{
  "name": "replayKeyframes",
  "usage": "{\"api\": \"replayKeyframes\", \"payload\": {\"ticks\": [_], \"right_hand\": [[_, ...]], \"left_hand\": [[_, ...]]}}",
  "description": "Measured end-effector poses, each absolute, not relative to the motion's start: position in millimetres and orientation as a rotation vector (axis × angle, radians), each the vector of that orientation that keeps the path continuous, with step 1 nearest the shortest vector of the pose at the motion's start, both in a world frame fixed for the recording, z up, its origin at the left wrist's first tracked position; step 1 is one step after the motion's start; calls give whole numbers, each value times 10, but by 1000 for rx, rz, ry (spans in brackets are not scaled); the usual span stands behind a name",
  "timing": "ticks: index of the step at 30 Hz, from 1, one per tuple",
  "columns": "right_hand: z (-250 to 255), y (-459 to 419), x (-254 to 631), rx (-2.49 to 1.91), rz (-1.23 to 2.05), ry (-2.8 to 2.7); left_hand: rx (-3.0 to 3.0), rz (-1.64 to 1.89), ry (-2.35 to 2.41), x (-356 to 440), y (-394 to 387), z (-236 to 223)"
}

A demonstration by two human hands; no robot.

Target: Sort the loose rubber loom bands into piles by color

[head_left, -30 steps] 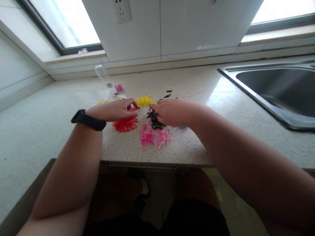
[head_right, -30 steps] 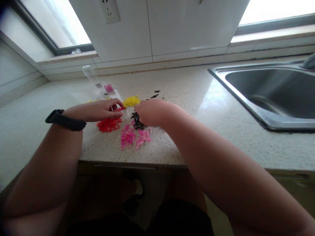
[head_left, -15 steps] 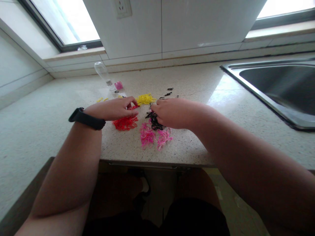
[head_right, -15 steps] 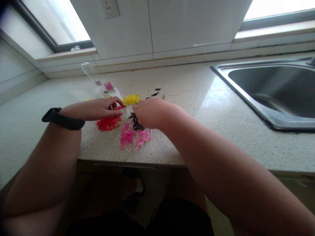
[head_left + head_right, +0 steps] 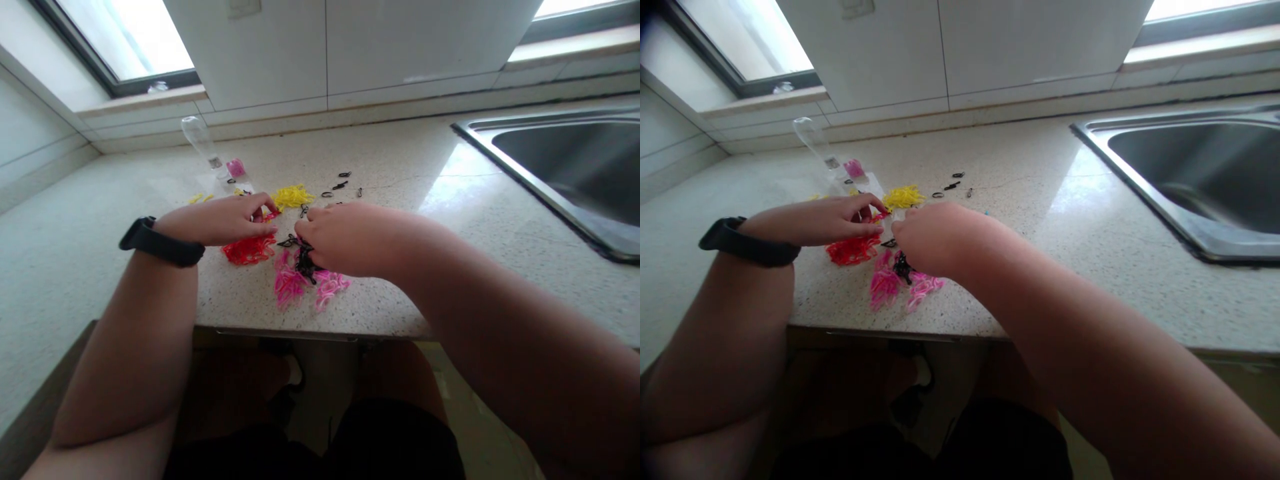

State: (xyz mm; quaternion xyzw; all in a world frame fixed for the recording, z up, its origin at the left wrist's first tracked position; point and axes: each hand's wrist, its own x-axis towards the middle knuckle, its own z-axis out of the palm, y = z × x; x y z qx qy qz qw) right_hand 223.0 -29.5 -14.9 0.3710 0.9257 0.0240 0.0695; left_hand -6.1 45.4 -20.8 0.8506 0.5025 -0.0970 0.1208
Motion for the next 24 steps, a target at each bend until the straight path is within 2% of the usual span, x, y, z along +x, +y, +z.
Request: {"api": "replayKeyframes", "payload": {"ticks": [24], "right_hand": [[-218, -85, 2261, 1124, -125, 2865]], "left_hand": [[2483, -212, 1440, -35, 426, -200]]}}
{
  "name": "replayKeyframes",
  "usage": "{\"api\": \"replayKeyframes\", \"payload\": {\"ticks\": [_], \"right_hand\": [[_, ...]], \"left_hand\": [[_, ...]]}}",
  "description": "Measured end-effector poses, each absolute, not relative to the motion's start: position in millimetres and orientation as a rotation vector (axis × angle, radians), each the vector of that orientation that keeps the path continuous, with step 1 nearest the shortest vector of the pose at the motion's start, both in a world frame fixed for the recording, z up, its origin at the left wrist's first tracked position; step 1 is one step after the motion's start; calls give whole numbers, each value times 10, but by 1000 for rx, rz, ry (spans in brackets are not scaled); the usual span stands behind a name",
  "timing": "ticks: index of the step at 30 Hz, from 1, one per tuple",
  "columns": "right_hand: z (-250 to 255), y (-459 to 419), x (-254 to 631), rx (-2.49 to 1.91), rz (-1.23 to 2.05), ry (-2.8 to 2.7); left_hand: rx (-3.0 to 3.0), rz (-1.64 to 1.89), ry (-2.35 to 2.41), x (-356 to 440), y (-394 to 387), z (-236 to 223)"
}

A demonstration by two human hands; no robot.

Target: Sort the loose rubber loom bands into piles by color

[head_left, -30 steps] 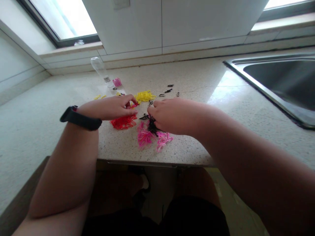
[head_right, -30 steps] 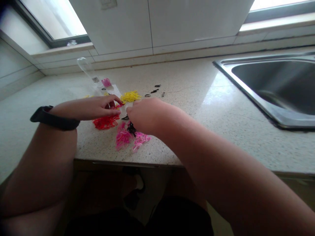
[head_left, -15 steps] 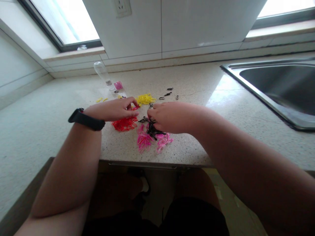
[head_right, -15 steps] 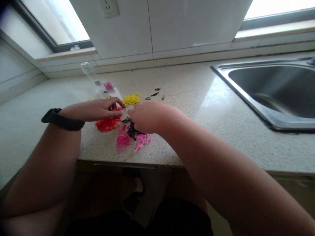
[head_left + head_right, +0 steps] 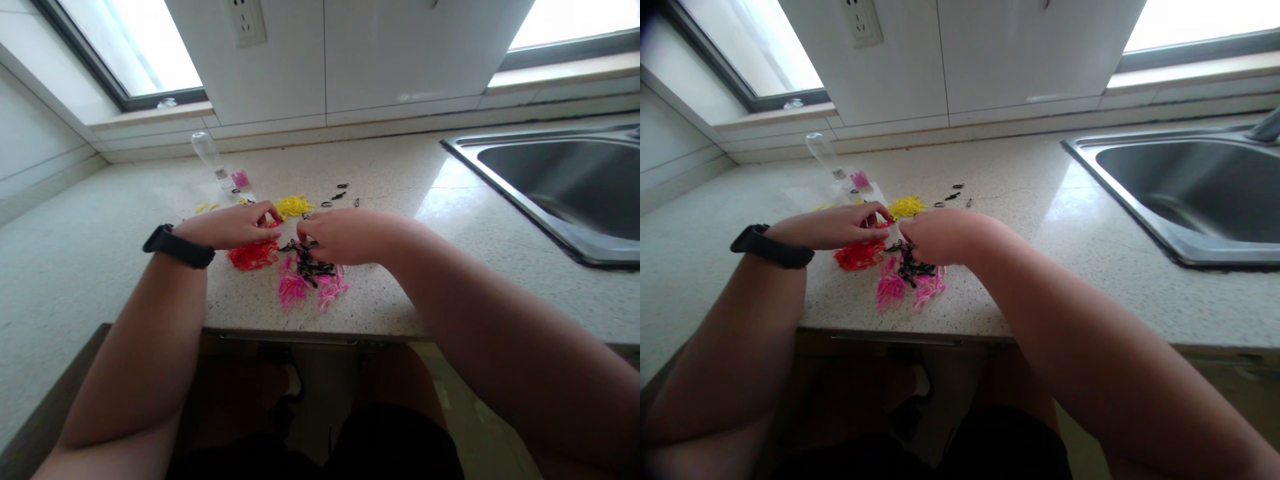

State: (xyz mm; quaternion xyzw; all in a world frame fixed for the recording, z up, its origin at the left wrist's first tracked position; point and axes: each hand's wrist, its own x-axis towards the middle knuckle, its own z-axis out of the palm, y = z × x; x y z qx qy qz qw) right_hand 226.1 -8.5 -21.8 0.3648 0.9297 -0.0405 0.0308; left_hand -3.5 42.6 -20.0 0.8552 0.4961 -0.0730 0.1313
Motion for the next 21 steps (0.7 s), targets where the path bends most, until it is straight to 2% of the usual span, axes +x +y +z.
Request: {"api": "replayKeyframes", "payload": {"ticks": [21], "right_hand": [[-297, 98, 2311, 1111, -217, 2929]], "left_hand": [[2528, -147, 1399, -55, 423, -215]]}}
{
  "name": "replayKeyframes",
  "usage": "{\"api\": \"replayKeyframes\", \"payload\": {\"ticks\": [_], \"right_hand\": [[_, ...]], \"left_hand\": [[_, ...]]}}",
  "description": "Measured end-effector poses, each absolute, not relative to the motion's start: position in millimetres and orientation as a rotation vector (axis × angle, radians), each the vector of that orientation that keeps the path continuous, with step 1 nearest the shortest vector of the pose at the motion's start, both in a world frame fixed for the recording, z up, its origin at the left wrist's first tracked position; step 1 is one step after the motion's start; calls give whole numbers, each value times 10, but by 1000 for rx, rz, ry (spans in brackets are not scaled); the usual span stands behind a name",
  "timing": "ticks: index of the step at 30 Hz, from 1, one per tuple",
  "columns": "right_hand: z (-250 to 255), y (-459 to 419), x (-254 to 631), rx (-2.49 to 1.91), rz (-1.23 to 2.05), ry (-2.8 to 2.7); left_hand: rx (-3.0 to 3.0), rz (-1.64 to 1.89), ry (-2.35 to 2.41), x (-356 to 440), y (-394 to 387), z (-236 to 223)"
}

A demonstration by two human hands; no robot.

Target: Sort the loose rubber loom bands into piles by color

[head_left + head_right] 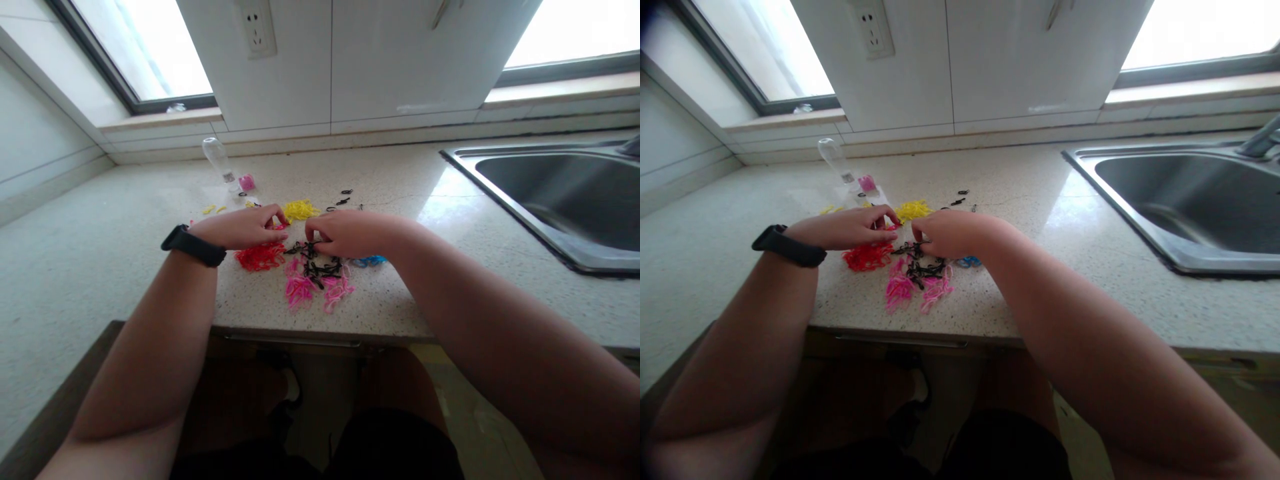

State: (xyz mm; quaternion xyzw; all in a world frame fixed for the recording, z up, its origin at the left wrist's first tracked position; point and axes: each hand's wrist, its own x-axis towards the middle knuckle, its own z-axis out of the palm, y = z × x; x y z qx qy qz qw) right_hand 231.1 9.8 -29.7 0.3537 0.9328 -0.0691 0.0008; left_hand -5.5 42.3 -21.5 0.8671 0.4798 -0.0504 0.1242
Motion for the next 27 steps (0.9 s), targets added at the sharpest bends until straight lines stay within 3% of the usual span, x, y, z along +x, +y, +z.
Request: {"api": "replayKeyframes", "payload": {"ticks": [27], "right_hand": [[-325, 193, 2360, 1096, -191, 2975]], "left_hand": [[2503, -41, 1343, -76, 457, -258]]}}
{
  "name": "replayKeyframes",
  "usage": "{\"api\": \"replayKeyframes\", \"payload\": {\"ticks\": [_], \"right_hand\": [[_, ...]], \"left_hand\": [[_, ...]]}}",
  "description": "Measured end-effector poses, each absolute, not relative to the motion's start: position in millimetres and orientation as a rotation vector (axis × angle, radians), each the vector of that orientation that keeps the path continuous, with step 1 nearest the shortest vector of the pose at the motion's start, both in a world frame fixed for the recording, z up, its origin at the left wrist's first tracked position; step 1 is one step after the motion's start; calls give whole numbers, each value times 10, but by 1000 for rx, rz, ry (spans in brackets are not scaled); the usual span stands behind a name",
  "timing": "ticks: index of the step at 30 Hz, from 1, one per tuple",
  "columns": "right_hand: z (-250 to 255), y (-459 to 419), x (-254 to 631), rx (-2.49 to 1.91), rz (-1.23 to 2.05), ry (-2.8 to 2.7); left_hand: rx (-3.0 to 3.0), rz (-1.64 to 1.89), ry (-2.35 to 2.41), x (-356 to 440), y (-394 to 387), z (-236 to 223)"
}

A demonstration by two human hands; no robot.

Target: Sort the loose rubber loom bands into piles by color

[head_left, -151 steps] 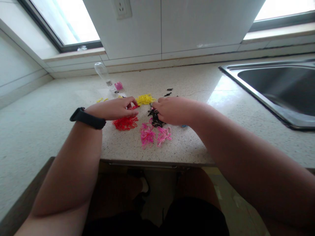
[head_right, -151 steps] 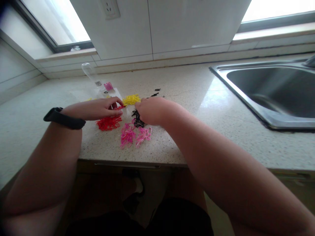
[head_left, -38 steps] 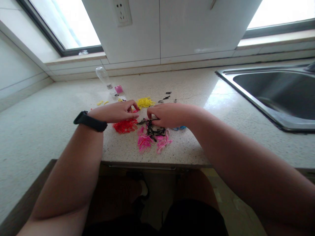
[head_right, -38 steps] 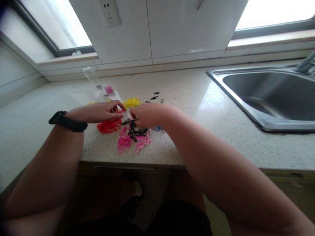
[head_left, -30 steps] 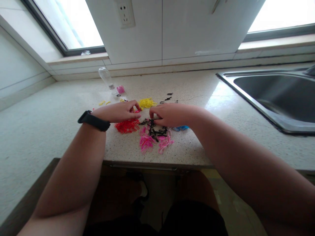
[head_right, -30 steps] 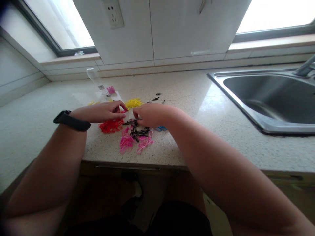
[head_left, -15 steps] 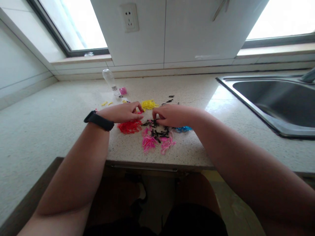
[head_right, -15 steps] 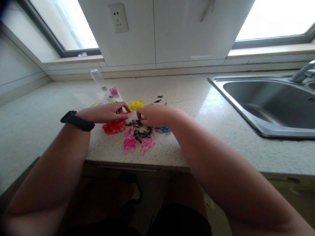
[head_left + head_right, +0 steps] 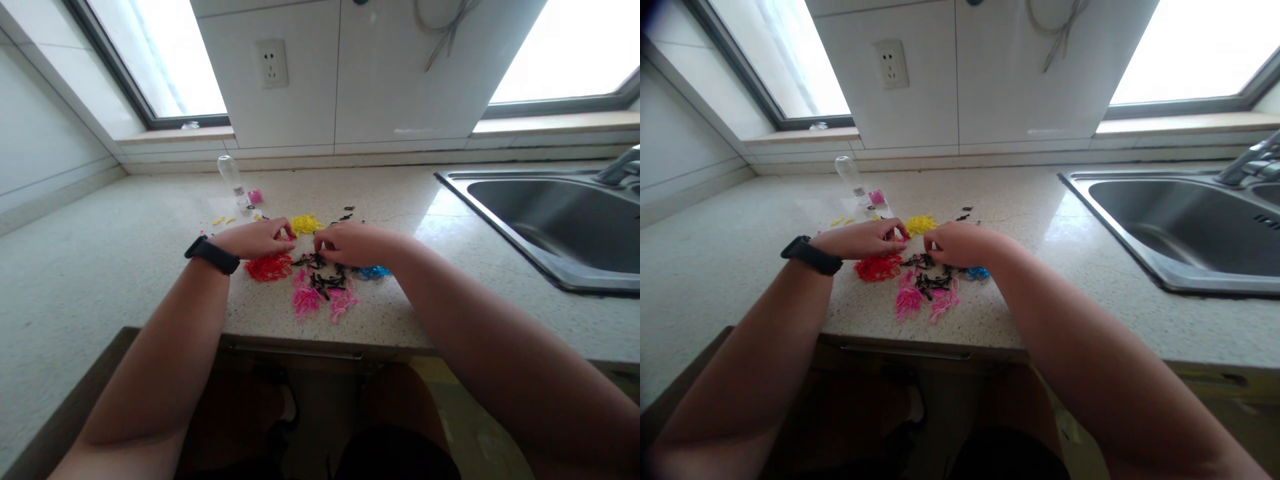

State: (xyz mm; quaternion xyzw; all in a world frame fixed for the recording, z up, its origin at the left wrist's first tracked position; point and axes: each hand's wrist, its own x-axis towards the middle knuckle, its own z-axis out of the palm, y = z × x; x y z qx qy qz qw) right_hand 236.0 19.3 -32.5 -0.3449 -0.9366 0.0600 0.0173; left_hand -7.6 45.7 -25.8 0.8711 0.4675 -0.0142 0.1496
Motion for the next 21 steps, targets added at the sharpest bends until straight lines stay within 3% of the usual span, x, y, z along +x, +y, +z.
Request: {"api": "replayKeyframes", "payload": {"ticks": [21], "right_hand": [[-291, 181, 2306, -961, 271, -2798]], "left_hand": [[2503, 50, 1300, -103, 493, -322]]}}
